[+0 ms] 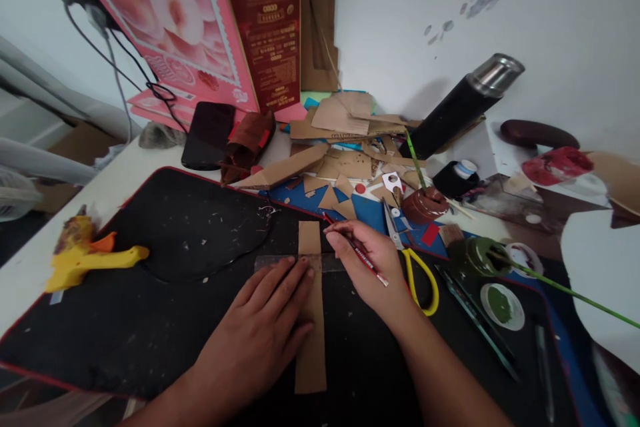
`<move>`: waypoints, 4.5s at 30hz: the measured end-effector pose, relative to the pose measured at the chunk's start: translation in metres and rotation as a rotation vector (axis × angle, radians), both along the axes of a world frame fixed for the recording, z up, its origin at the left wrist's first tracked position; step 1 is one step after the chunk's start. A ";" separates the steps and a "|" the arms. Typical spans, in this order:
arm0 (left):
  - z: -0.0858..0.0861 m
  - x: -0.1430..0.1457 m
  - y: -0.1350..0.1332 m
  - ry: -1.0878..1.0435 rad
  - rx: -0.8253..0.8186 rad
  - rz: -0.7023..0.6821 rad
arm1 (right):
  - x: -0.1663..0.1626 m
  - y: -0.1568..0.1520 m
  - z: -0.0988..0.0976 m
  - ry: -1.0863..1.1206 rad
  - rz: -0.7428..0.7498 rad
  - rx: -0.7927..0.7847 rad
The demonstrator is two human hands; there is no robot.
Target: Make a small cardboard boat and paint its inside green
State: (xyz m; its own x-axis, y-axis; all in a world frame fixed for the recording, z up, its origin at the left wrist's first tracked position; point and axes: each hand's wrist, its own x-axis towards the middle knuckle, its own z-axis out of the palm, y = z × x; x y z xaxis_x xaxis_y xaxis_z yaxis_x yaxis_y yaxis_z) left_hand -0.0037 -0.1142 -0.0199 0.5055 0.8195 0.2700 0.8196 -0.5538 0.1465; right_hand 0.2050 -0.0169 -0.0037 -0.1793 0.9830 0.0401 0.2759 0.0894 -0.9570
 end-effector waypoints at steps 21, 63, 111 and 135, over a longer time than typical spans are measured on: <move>0.001 0.001 0.001 -0.024 -0.023 0.010 | 0.001 0.000 0.006 0.018 -0.074 -0.074; 0.006 0.001 0.003 -0.024 -0.004 -0.005 | -0.001 -0.002 0.004 -0.023 -0.012 -0.026; 0.004 0.002 0.002 -0.009 -0.045 0.006 | -0.001 -0.007 0.015 -0.080 0.154 -0.012; 0.000 -0.001 0.000 0.015 0.003 -0.016 | 0.013 -0.004 0.019 -0.136 0.018 0.110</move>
